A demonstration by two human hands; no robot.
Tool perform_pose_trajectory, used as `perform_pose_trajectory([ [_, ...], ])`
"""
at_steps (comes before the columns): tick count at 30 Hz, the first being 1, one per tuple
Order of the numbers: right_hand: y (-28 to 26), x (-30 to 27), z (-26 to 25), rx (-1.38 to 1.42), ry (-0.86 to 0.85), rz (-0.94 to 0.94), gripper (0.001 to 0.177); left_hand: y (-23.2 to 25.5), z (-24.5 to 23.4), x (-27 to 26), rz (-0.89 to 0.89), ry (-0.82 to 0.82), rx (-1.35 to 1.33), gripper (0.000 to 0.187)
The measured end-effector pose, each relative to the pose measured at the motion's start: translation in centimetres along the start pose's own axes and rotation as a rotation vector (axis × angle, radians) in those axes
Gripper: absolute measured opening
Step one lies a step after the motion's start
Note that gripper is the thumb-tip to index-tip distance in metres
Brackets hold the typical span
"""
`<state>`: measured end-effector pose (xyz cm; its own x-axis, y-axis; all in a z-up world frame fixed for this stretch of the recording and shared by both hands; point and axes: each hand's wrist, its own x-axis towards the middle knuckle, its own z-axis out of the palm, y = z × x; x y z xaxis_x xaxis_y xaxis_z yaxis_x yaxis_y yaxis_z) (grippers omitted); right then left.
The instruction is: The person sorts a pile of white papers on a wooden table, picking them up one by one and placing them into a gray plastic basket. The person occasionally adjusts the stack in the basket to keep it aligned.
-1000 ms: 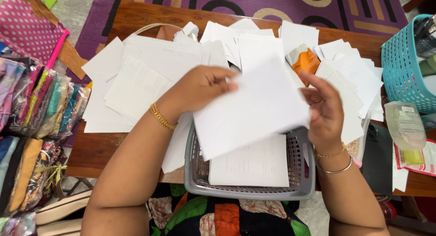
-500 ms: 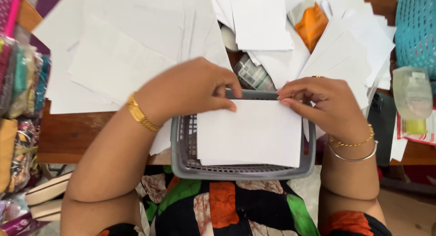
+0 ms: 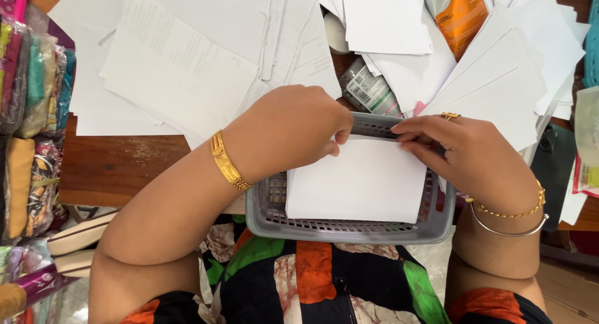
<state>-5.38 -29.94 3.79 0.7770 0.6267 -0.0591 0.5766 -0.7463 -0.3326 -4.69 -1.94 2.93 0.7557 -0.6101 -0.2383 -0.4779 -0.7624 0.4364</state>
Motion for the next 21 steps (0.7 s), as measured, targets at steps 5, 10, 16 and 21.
perform_pose_trajectory([
  [5, 0.2, -0.4, 1.0, -0.071, 0.03, 0.023, 0.029, -0.3, 1.0, 0.5, 0.012, 0.035, 0.07, 0.007],
  [10, 0.5, -0.8, 1.7, -0.163, 0.082, -0.007, 0.024, -0.3, 1.6, 0.5, 0.02, 0.084, 0.169, 0.009],
  [16, 0.2, -1.2, 2.3, -0.324, 0.099, 0.015, 0.023, -0.3, 1.5, 0.5, 0.005, 0.086, 0.162, 0.006],
  [21, -0.1, -1.4, 2.2, -0.398, 0.113, 0.031, 0.023, -0.2, 1.5, 0.5, 0.013, 0.09, 0.181, 0.016],
])
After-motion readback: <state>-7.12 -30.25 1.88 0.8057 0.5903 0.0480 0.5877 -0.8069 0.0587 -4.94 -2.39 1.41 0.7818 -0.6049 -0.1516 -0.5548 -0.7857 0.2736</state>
